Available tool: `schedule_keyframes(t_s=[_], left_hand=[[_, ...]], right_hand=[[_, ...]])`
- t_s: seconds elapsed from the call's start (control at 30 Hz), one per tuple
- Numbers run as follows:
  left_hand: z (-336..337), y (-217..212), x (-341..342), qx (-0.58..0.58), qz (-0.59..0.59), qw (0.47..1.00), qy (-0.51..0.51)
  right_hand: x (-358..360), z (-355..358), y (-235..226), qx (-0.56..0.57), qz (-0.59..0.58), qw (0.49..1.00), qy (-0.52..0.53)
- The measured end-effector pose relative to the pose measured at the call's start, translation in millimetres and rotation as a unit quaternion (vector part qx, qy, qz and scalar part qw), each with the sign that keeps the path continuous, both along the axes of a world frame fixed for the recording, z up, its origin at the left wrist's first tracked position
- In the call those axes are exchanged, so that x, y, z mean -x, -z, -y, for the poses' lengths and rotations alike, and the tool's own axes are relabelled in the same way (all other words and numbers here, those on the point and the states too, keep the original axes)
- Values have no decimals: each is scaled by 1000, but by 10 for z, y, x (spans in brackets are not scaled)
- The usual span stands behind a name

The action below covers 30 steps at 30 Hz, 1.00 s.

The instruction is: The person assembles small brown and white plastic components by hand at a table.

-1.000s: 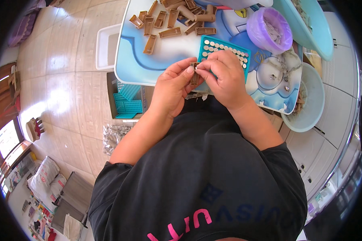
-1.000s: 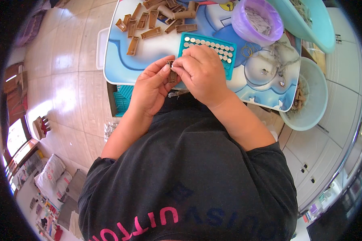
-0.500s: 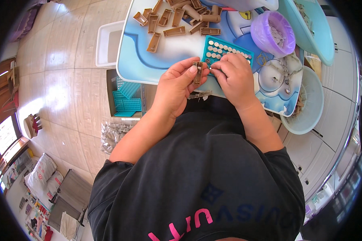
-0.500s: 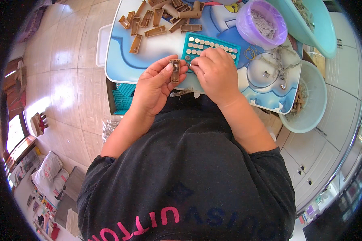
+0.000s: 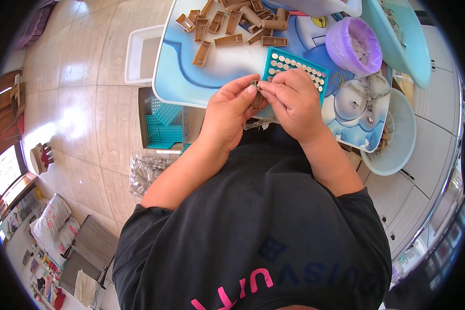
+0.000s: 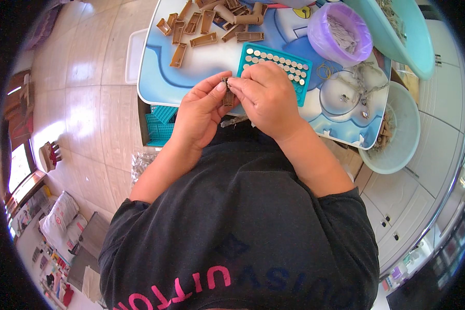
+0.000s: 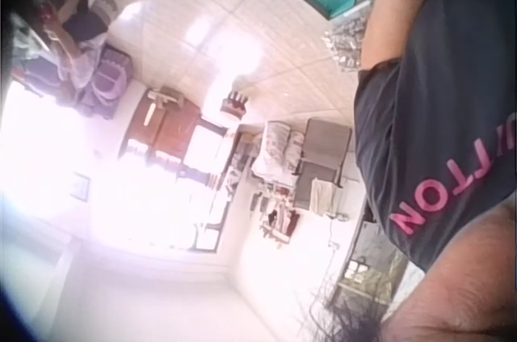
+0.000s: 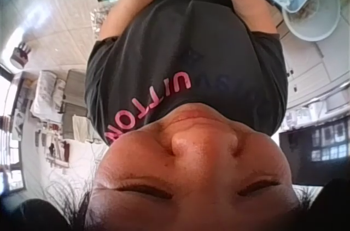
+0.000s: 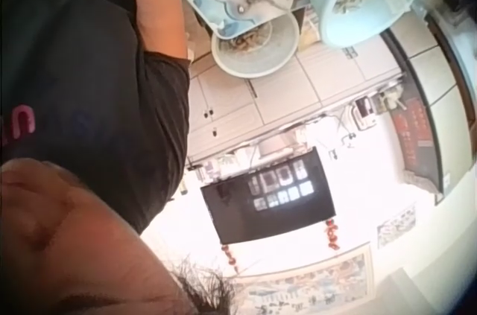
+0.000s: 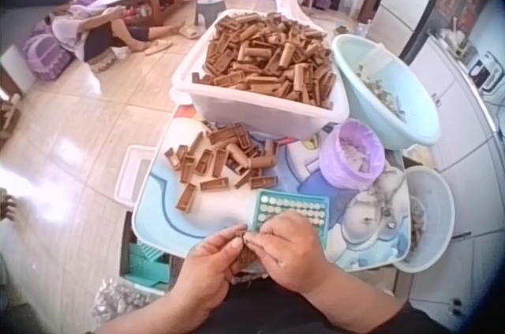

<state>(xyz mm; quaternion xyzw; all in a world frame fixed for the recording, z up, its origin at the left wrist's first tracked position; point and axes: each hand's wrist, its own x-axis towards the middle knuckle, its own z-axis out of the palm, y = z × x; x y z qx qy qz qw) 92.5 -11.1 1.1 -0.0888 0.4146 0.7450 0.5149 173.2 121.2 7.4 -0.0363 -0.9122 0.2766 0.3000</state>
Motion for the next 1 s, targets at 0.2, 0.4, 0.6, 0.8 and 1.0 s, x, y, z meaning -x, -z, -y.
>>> schedule_keyframes(t_s=[0.2, 0.4, 0.6, 0.8, 1.0], left_hand=[[-21, -31, 2, 7, -1, 1000, -3], [-25, -20, 1, 0, 1, 1000, -2], [-18, -6, 3, 8, -10, 1000, 7], [-35, -42, -6, 16, 1, 1000, -5], [-38, -29, -44, 27, -13, 999, -11]], right_hand=[[-12, -158, 41, -9, 35, 998, 57], [0, -186, 55, -93, 70, 992, 43], [-4, -117, 25, 7, 23, 998, 53], [53, -13, -19, 42, 17, 999, 16], [68, 35, 11, 49, 40, 998, 15]])
